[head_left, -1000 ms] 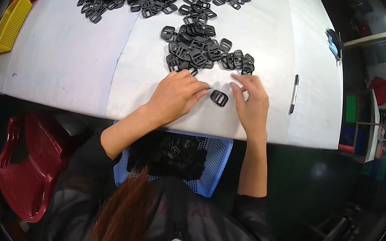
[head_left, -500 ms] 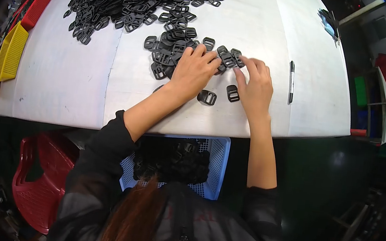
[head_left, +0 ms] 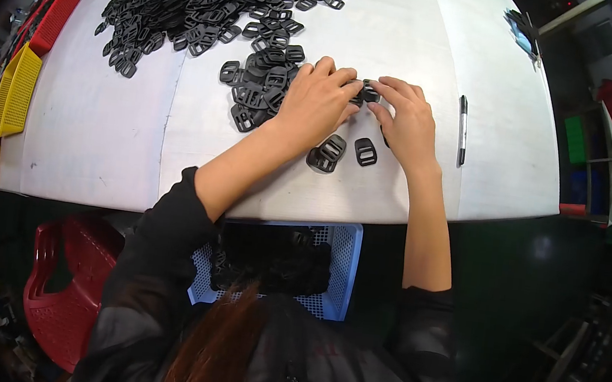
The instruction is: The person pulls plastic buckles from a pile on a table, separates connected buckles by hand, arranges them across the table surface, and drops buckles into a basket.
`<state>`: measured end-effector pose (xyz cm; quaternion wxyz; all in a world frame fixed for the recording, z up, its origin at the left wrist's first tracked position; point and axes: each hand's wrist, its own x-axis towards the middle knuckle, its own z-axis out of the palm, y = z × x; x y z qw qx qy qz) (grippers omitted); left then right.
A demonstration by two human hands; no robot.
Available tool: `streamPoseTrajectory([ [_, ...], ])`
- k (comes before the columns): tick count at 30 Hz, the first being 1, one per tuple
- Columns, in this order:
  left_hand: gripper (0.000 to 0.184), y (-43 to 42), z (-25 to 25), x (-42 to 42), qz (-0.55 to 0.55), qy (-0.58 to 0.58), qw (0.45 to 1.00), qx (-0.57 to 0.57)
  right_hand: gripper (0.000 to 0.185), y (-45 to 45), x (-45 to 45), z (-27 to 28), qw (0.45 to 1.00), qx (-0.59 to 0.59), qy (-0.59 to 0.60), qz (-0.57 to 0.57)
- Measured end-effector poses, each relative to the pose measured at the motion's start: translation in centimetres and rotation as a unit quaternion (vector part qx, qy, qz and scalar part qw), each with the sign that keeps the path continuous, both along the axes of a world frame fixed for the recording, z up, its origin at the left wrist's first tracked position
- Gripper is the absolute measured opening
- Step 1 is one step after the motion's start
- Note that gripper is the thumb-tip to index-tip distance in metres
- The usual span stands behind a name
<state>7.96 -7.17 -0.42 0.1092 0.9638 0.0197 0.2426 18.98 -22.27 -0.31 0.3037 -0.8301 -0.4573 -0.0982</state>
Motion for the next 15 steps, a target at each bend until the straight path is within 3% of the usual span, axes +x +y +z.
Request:
streamPoseTrajectory([
  [3, 0.024, 1.5, -0.2, 1.4, -0.021, 0.015, 0.999, 0.023, 0.021, 0.4, 2.0, -0.4, 0.997, -0.078, -0.009, -0.008],
  [6, 0.022, 1.1, 2.2, 1.4, 0.020, 0.069, 0.976, -0.206, 0.019, 0.2, 2.8, 0.5, 0.995, -0.086, -0.031, -0.036],
  [7, 0.023, 1.2, 2.6, 1.3, 0.009, 0.125, 0.936, -0.329, 0.017, 0.6, 3.0, 0.7, 0.999, -0.041, 0.008, -0.004],
  [10, 0.022, 1.2, 2.0, 0.9, 0.035, 0.122, 0.967, -0.220, 0.021, 2.7, 2.4, 0.9, 0.994, -0.021, 0.078, 0.070],
  [14, 0.019, 3.3, 2.2, -1.1, 0.083, -0.017, 0.986, -0.145, 0.020, 4.3, 0.3, 1.8, 0.990, -0.113, 0.043, 0.076],
  [15, 0.019, 3.6, 2.0, -1.6, 0.084, 0.000, 0.987, -0.135, 0.019, 4.6, 0.6, 1.4, 0.989, -0.122, 0.016, 0.077],
])
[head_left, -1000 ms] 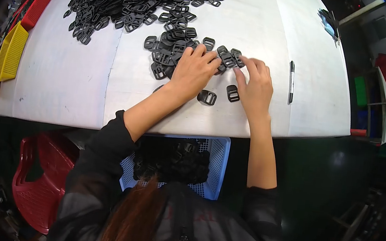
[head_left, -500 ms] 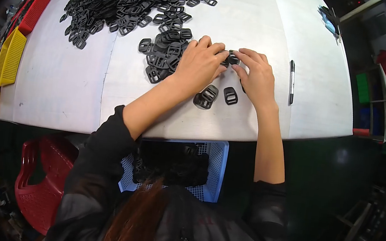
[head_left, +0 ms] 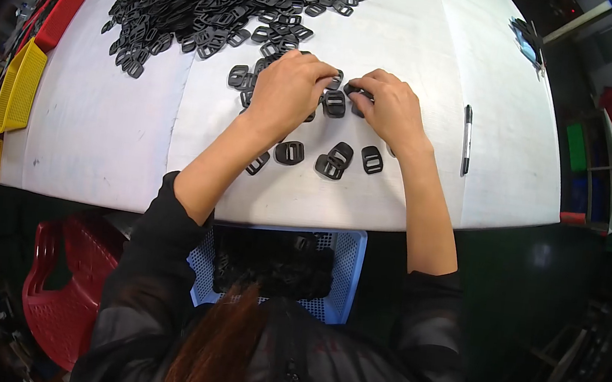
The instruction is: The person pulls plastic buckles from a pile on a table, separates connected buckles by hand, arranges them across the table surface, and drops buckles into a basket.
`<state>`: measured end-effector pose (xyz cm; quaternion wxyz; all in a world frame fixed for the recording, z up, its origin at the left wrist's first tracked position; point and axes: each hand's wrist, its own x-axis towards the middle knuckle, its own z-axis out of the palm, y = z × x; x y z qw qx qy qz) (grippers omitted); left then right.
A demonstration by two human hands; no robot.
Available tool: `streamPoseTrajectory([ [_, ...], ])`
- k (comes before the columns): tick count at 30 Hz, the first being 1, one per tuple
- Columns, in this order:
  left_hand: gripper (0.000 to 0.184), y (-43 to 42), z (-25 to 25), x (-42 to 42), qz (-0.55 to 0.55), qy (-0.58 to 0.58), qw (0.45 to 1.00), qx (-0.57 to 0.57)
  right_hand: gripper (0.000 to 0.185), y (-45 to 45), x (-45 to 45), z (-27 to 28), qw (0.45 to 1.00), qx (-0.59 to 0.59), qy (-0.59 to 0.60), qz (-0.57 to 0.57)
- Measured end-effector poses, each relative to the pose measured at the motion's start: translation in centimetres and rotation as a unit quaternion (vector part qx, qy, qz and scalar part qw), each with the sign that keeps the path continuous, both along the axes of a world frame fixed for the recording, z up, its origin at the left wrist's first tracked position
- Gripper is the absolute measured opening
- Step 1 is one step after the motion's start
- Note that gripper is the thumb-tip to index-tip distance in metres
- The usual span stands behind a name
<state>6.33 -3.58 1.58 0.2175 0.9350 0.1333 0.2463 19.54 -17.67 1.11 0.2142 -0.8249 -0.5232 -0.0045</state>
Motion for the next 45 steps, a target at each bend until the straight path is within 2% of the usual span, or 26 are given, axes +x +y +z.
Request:
streamPoseTrajectory([
  [4, 0.023, -0.8, -2.0, -0.8, -0.056, -0.036, 0.993, 0.093, 0.021, 0.5, 0.7, -0.4, 1.000, 0.005, 0.009, -0.013],
  [7, 0.025, -1.2, -2.5, -0.6, -0.085, 0.032, 0.982, 0.167, 0.020, 0.6, 0.5, -0.2, 0.998, 0.024, 0.040, -0.035],
  [9, 0.022, -1.5, -2.2, -0.3, -0.079, 0.020, 0.994, 0.079, 0.019, 0.7, 1.0, 0.1, 0.994, 0.048, 0.087, -0.049],
  [10, 0.021, -1.6, -1.8, -0.2, -0.076, 0.016, 0.996, 0.035, 0.016, 0.5, 1.0, 0.4, 0.990, 0.080, 0.083, -0.075],
  [12, 0.017, -1.8, -1.0, -0.1, -0.056, 0.022, 0.996, -0.060, 0.015, -0.2, 0.9, -0.2, 0.995, 0.066, 0.023, -0.070],
  [14, 0.017, -1.7, -1.8, 0.5, -0.050, 0.003, 0.998, -0.034, 0.019, -1.3, 0.4, -0.7, 0.998, 0.045, -0.014, -0.039],
  [15, 0.017, -1.7, -2.1, 0.6, -0.047, -0.008, 0.999, -0.021, 0.021, -1.8, -0.1, -0.7, 0.997, 0.070, -0.017, -0.032],
  [18, 0.016, -1.5, -1.9, 0.1, -0.038, -0.125, 0.988, 0.084, 0.026, -3.7, -2.5, -0.5, 0.993, 0.115, -0.037, -0.005],
  [21, 0.015, -2.4, -0.6, -3.1, -0.039, -0.095, 0.994, 0.045, 0.030, -6.0, -6.2, -0.1, 0.992, 0.099, -0.078, 0.027],
  [24, 0.014, -4.9, -1.2, -6.5, -0.062, -0.064, 0.996, 0.030, 0.029, -8.1, -8.9, -1.0, 0.992, 0.081, -0.095, 0.001],
  [27, 0.015, -6.7, -2.2, -8.6, -0.088, -0.037, 0.995, 0.043, 0.023, -9.6, -8.9, -1.3, 0.994, 0.099, -0.048, -0.015],
  [31, 0.018, -7.2, -2.8, -10.0, -0.086, -0.028, 0.995, 0.051, 0.018, -8.5, -5.0, -1.2, 0.983, 0.176, 0.013, -0.048],
  [33, 0.019, -7.3, -2.8, -10.3, -0.094, -0.018, 0.995, 0.041, 0.021, -7.0, -1.8, -1.5, 0.978, 0.177, 0.037, -0.106],
  [36, 0.020, -7.1, -2.4, -9.6, -0.083, -0.037, 0.996, 0.026, 0.020, -3.9, 0.9, -2.7, 0.975, 0.132, -0.045, -0.171],
  [39, 0.020, -5.8, -1.8, -7.4, -0.059, -0.060, 0.995, 0.056, 0.020, -2.8, 0.2, -1.5, 0.984, 0.096, -0.044, -0.145],
  [40, 0.021, -5.2, -1.7, -6.4, -0.049, -0.067, 0.994, 0.074, 0.019, -3.0, 0.2, -1.7, 0.984, 0.120, -0.033, -0.130],
  [44, 0.025, -3.5, -2.2, -2.7, -0.043, -0.020, 0.988, 0.150, 0.021, -5.5, -3.3, 0.3, 0.998, 0.034, -0.014, -0.047],
  [45, 0.026, -3.2, -2.6, -2.2, -0.056, -0.010, 0.987, 0.149, 0.022, -5.6, -3.0, 0.1, 0.997, 0.071, 0.009, -0.031],
])
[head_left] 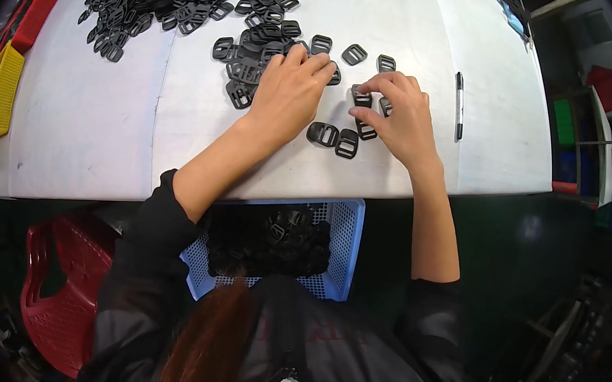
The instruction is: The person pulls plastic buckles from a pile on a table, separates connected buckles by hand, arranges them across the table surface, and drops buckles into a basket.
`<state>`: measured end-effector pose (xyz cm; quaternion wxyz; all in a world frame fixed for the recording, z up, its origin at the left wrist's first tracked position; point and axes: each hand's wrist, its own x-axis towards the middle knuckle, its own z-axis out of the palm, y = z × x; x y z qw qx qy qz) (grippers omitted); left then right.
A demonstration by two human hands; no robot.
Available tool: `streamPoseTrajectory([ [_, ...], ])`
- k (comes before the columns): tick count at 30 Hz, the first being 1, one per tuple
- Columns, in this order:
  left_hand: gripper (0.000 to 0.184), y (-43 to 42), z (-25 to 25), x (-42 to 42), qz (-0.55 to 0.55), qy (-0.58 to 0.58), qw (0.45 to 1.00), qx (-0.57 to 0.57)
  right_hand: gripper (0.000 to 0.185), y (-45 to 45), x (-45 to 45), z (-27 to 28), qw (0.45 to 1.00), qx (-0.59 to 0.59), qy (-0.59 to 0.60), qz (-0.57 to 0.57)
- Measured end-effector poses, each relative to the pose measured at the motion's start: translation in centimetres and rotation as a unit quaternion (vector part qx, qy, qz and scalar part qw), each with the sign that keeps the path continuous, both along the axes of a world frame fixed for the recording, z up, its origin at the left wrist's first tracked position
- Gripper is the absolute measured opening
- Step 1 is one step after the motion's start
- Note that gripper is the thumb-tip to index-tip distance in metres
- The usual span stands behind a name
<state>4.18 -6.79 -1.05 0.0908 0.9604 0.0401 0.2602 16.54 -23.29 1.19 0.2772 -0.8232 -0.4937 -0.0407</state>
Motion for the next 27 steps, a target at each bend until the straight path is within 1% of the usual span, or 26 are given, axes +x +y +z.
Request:
streamPoseTrajectory([
  [2, 0.027, 0.1, -0.6, 0.5, -0.024, 0.024, 0.999, -0.001, 0.023, -0.6, 1.1, -0.5, 0.996, 0.076, 0.043, 0.035],
  [3, 0.029, 0.0, -0.6, 0.3, -0.039, 0.039, 0.998, -0.037, 0.025, -0.7, 2.4, -0.6, 0.998, 0.048, 0.027, 0.021],
  [6, 0.029, -0.1, 0.4, -1.3, -0.051, 0.038, 0.989, -0.135, 0.035, 1.4, 5.4, -2.2, 0.997, 0.047, 0.058, -0.002],
  [7, 0.030, -0.2, 1.2, -2.0, -0.032, 0.021, 0.987, -0.159, 0.039, 2.4, 6.0, -2.9, 0.996, 0.058, 0.069, 0.010],
  [10, 0.030, 1.0, 2.3, -4.4, -0.002, -0.015, 0.979, -0.204, 0.042, 3.9, 5.0, -4.5, 0.998, -0.042, 0.000, 0.048],
  [11, 0.031, 1.2, 3.0, -5.4, 0.014, -0.006, 0.975, -0.220, 0.045, 4.0, 4.1, -5.0, 0.997, -0.052, -0.005, 0.054],
  [14, 0.033, 1.5, 3.1, -8.0, 0.047, 0.001, 0.954, -0.296, 0.044, 2.8, 1.0, -4.8, 0.998, -0.050, 0.018, 0.040],
  [19, 0.027, 1.1, 1.7, -10.1, 0.069, -0.018, 0.947, -0.314, 0.031, 0.9, -6.2, -4.1, 0.999, 0.022, 0.028, 0.014],
  [22, 0.026, 0.9, 0.8, -11.1, 0.072, -0.039, 0.952, -0.296, 0.028, -0.7, -10.7, -3.2, 0.998, 0.017, 0.061, 0.015],
  [24, 0.024, 1.1, 0.6, -11.9, 0.085, -0.045, 0.954, -0.283, 0.025, -2.0, -14.2, -2.4, 0.997, 0.017, 0.064, 0.029],
  [26, 0.020, 1.4, 0.0, -12.4, 0.097, -0.064, 0.955, -0.273, 0.021, -2.8, -16.9, -1.3, 0.995, 0.025, 0.071, 0.067],
  [27, 0.021, 1.7, -0.2, -12.5, 0.098, -0.064, 0.958, -0.263, 0.020, -2.7, -17.3, -0.9, 0.992, 0.038, 0.097, 0.076],
])
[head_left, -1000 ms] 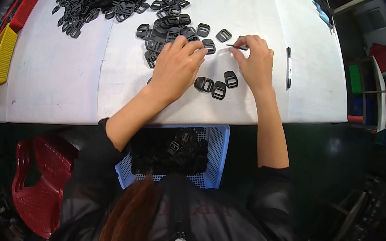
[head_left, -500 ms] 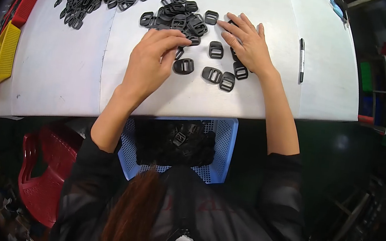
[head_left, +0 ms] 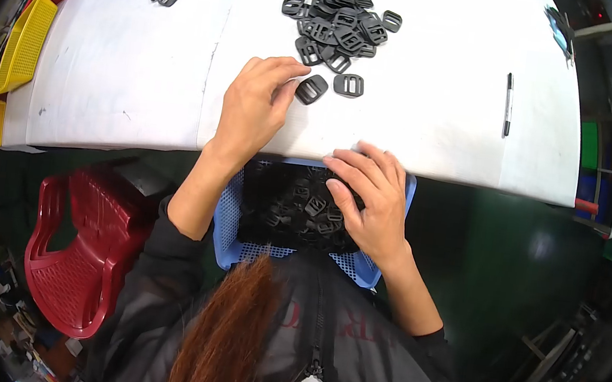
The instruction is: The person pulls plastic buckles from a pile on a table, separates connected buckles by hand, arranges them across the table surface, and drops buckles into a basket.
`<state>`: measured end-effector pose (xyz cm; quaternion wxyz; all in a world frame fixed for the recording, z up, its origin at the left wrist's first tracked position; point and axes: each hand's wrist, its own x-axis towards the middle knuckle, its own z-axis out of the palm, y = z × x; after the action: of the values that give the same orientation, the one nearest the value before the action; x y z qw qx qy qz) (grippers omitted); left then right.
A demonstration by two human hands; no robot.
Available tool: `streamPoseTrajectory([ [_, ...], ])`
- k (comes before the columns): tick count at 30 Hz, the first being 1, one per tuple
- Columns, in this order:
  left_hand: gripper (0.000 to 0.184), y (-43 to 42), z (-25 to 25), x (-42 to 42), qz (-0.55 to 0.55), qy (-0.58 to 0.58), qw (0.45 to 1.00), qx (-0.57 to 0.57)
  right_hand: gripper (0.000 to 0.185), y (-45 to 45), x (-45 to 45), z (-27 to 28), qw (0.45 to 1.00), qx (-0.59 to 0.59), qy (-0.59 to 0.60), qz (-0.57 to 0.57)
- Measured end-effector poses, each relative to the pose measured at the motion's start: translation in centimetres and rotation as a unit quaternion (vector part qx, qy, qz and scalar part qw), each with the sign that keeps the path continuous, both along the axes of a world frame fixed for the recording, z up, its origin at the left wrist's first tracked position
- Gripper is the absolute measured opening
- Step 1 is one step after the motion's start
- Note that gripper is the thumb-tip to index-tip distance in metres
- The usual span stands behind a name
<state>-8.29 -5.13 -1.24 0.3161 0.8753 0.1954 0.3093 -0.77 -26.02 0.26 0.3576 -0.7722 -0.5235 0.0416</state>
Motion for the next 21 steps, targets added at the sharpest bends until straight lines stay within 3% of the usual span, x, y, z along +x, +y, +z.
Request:
streamPoseTrajectory([
  [1, 0.021, 0.2, -0.1, 0.0, 0.001, 0.002, 1.000, 0.010, 0.019, 0.1, -0.2, 0.3, 1.000, 0.012, 0.028, 0.008],
  [6, 0.027, 0.5, -1.1, 2.4, -0.015, 0.020, 0.985, 0.168, 0.018, 6.4, 5.0, -0.7, 0.993, 0.082, -0.063, -0.053],
  [10, 0.027, -0.3, -0.5, 2.5, -0.030, 0.091, 0.979, 0.178, 0.022, 10.8, 8.4, -1.9, 0.984, 0.084, -0.144, -0.056],
  [15, 0.027, -0.7, 0.2, 0.6, -0.036, 0.063, 0.990, 0.120, 0.022, 10.8, 11.1, -2.2, 0.976, 0.062, -0.208, -0.028],
  [16, 0.028, -0.2, 0.2, 0.5, -0.019, 0.045, 0.992, 0.120, 0.019, 10.0, 10.8, -1.4, 0.985, 0.046, -0.163, -0.044],
  [17, 0.029, 0.4, 0.1, 0.3, 0.000, 0.028, 0.992, 0.119, 0.019, 8.9, 10.7, -0.7, 0.997, 0.034, -0.027, -0.069],
  [19, 0.030, 1.6, -0.4, 0.4, 0.006, 0.024, 0.990, 0.140, 0.019, 6.8, 10.9, 0.4, 0.964, 0.005, 0.241, -0.113],
  [21, 0.030, 2.0, -0.1, 1.0, -0.009, 0.029, 0.987, 0.155, 0.021, 5.5, 11.6, 0.2, 0.987, -0.030, 0.049, -0.147],
])
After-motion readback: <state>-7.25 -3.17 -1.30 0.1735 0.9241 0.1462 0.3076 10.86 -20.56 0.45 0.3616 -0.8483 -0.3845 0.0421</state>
